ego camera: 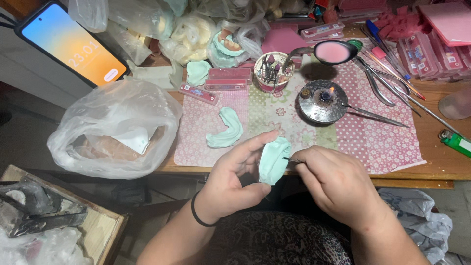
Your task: The person uses a metal tool to trim and shape a light blue dental mold. They then pick up a pink material, smooth it over a heated metal surface, and press it onto the blue mold. Finally, they apply liquid from a bottle to the pink material and smooth it with their fingers.
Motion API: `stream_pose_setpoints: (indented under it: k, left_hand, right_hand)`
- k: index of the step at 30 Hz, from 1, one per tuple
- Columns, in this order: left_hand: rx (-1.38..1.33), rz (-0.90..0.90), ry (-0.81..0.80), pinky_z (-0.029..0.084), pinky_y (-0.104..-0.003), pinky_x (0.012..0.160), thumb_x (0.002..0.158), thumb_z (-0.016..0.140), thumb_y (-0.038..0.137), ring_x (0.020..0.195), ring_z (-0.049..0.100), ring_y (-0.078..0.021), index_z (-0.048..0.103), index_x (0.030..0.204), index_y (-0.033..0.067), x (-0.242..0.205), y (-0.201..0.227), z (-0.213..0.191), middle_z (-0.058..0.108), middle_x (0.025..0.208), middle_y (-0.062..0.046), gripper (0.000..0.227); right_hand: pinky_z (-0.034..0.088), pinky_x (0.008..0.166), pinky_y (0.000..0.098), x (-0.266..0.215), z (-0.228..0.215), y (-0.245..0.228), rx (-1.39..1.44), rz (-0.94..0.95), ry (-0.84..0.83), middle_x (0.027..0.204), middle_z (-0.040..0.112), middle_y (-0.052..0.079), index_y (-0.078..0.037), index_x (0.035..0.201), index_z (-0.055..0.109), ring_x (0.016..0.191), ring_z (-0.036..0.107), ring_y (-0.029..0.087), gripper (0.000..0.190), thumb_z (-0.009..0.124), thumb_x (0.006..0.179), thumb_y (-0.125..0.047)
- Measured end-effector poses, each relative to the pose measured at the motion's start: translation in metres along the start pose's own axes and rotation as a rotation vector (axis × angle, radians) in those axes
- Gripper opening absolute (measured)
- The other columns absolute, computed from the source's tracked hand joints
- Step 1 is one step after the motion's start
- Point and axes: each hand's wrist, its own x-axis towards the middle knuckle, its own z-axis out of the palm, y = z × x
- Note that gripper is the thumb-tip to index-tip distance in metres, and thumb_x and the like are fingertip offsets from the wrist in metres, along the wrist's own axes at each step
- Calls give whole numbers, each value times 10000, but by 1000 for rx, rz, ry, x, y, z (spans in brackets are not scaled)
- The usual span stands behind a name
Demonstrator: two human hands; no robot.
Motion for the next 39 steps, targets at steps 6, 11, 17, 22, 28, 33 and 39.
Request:
stream_pose_setpoints:
  k: [6,11,17,22,28,33,39]
  left_hand:
    - [57,-39,-9,432,-202,731,863,675,11,891,549,-63,426,1596,25,2,0,-1,605,1058,29,775]
    - [68,-55,4,466,-218,723,855,667,7,876,556,-86,436,1591,27,3,5,-1,632,1052,-7,772]
    - [28,-67,15,490,-212,759,870,666,3,886,559,-75,443,1587,28,2,-1,-2,639,1048,-4,751]
    - [42,-81,46,488,-206,740,873,670,-21,834,534,-69,474,1568,34,1,-3,-3,636,1008,-10,724]
    - [-182,71,35,463,-362,1155,935,723,146,1323,587,-233,368,1569,-24,4,-10,-6,546,1508,-170,746]
    - [-98,343,233,625,-496,1021,931,747,87,1254,545,-295,411,1453,168,7,-9,-17,459,1426,-130,626]
    - [-141,309,417,558,-591,1123,925,774,113,1377,531,-328,413,1524,101,-6,-10,-31,512,1496,-173,700]
  right_hand:
    - [482,595,435,-5,11,10,-202,72,-33,730,661,11,-188,851,622,694,666,277,383,631,949,-558]
    - [483,572,440,-5,17,13,-249,60,-4,700,649,1,-194,817,622,675,655,271,397,639,944,-570]
    - [456,569,459,-6,22,17,-223,44,-30,638,580,22,-163,728,511,622,615,292,452,656,966,-519]
    - [468,568,448,-6,26,16,-250,56,-25,612,594,5,-178,679,506,610,627,280,482,644,967,-539]
    - [524,723,333,0,14,8,-7,85,149,870,758,9,-148,881,731,794,716,199,284,699,932,-425]
    - [537,718,300,0,-9,3,552,318,234,788,642,67,-55,736,593,750,642,182,413,437,1091,-198]
    - [481,1173,350,22,22,6,1145,618,202,1421,662,191,45,1325,600,1311,641,240,489,426,1028,-301]
